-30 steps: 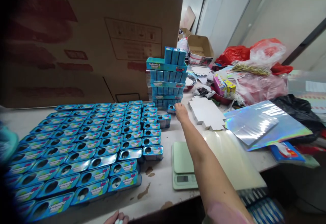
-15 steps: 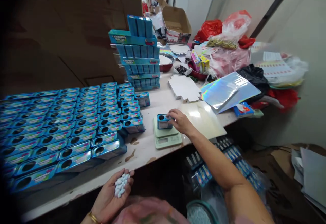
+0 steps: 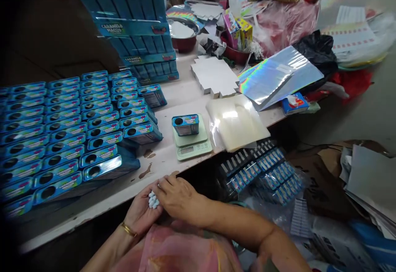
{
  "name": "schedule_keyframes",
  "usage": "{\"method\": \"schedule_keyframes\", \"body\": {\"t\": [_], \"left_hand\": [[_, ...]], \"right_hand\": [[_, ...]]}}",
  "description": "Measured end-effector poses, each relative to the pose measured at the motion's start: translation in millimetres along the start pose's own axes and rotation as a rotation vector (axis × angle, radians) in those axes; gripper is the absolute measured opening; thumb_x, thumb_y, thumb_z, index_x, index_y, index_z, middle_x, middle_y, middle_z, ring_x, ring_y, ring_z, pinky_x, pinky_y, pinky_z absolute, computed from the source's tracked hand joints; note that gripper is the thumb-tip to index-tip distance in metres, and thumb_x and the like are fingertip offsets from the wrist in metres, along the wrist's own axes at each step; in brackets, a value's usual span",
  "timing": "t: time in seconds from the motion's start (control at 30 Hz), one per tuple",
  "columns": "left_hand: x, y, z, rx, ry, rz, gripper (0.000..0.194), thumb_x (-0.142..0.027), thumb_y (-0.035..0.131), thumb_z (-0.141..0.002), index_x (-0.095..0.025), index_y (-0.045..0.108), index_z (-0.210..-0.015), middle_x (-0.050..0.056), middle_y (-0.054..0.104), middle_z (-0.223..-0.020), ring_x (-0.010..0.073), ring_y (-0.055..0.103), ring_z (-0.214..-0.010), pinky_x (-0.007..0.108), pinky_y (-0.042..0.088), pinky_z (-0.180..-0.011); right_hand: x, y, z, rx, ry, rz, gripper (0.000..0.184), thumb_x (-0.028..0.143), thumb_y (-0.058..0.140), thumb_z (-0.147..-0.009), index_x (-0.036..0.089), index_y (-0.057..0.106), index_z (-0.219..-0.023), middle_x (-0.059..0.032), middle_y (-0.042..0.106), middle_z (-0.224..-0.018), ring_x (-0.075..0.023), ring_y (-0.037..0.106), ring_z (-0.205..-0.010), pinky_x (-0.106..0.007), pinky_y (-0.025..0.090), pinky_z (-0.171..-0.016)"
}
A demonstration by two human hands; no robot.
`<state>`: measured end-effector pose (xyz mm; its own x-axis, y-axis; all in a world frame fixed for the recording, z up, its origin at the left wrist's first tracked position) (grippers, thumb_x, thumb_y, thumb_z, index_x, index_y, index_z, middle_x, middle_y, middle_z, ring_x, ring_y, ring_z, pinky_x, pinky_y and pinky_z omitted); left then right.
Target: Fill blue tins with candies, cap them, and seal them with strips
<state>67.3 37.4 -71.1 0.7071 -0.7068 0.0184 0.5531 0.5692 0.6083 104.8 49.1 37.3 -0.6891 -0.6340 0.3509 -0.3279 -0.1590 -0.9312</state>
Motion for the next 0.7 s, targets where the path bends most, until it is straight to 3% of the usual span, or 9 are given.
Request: {"method": "schedule_keyframes", "body": {"t": [0.2, 0.4, 0.6, 0.7], "left_hand": [[15, 10.7, -9, 0.086, -0.077, 0.017, 0.028, -0.017, 0.037, -0.084, -0.011, 0.051, -0.108, 0.005, 0.063, -0.075, 0.0087, 0.061, -0.064, 0.016, 0.050, -0.056], [25, 10.0, -8, 0.001, -0.164, 0.087, 0.018, -0.016, 0.037, -0.083, -0.011, 0.054, -0.081, -0.001, 0.054, -0.054, 0.0046, 0.053, -0.045, 0.012, 0.045, -0.043], [22, 10.3, -15, 0.011, -0.165, 0.027, 0.015, -0.013, 0.039, -0.081, -0.011, 0.054, -0.077, 0.000, 0.055, -0.056, 0.0057, 0.053, -0.046, 0.014, 0.046, -0.044], [17, 11.4, -16, 0.010, -0.139, 0.003, 0.016, -0.012, 0.040, -0.080, -0.011, 0.056, -0.077, 0.002, 0.060, -0.061, 0.0088, 0.058, -0.052, 0.021, 0.051, -0.053]], "right_hand": [[-7, 11, 5, 0.098, -0.069, 0.081, 0.023, 0.013, 0.043, -0.081, 0.008, 0.048, -0.102, -0.0100, 0.053, -0.091, -0.0197, 0.046, -0.089, -0.032, 0.042, -0.074], [-13, 12, 6, 0.153, -0.117, 0.041, 0.012, 0.014, 0.043, -0.082, 0.012, 0.051, -0.091, -0.0062, 0.053, -0.087, -0.0170, 0.049, -0.086, -0.028, 0.043, -0.072], [-14, 5, 7, 0.080, -0.188, -0.037, 0.017, 0.014, 0.039, -0.085, 0.011, 0.052, -0.094, -0.0081, 0.056, -0.088, -0.0154, 0.050, -0.087, -0.027, 0.043, -0.074], [-29, -14, 8, 0.009, -0.155, -0.135, 0.019, 0.017, 0.039, -0.086, 0.012, 0.052, -0.098, -0.0095, 0.056, -0.093, -0.0148, 0.050, -0.088, -0.026, 0.045, -0.073]]}}
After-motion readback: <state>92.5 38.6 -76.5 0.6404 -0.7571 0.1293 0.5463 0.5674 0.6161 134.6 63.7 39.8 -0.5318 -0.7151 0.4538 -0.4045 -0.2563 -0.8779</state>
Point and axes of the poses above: each hand's wrist, its own z-axis away from the middle knuckle, its own y-axis out of the palm, x = y × z, the point moved 9 cm from there along -z, towards the middle knuckle
